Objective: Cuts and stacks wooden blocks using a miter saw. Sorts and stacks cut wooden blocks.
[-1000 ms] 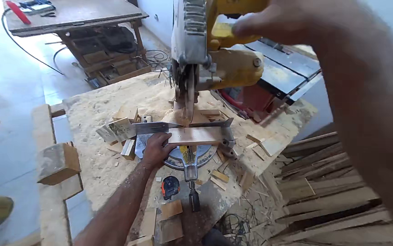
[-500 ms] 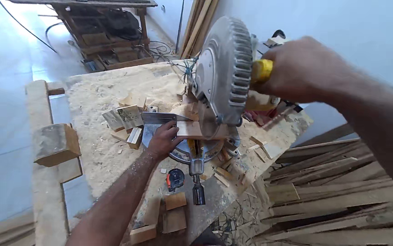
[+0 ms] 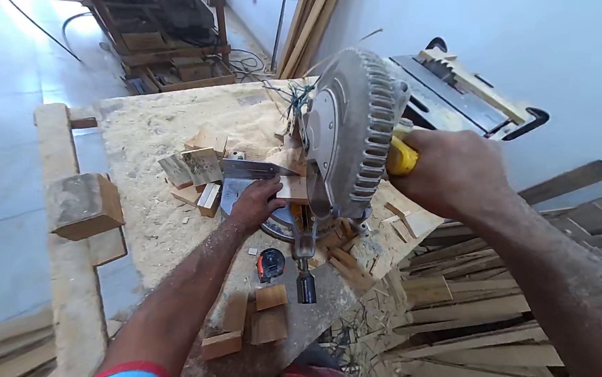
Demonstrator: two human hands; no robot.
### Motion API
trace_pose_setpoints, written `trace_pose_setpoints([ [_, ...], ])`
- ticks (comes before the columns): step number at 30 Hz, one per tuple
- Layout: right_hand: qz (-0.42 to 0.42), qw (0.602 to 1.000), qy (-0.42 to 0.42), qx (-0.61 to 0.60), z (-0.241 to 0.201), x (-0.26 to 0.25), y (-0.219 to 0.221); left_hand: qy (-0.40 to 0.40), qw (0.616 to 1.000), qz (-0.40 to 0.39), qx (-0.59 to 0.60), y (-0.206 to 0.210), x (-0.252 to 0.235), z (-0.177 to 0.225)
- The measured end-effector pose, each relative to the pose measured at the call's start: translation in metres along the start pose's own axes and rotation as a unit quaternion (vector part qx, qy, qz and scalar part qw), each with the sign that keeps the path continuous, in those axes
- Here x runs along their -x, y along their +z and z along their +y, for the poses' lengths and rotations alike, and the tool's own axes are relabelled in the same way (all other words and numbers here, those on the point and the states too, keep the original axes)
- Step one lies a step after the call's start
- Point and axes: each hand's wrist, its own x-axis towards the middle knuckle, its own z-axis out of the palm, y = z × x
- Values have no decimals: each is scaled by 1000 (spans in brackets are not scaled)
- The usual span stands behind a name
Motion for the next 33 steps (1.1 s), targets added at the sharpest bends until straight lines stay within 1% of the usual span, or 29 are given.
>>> trace_pose_setpoints([
  [3,20,1000,-17,0,2,4,6,13,1000,19,-13,4,1,-2],
  [9,26,999,-23,0,2,5,8,19,999,21,-26,5,1,-2],
  [12,42,999,-26,-7,2,8,13,17,999,22,-28,7,1,-3],
  [33,39,999,-10,-9,-6,18,21,40,999,23,-20,4,2,-2],
])
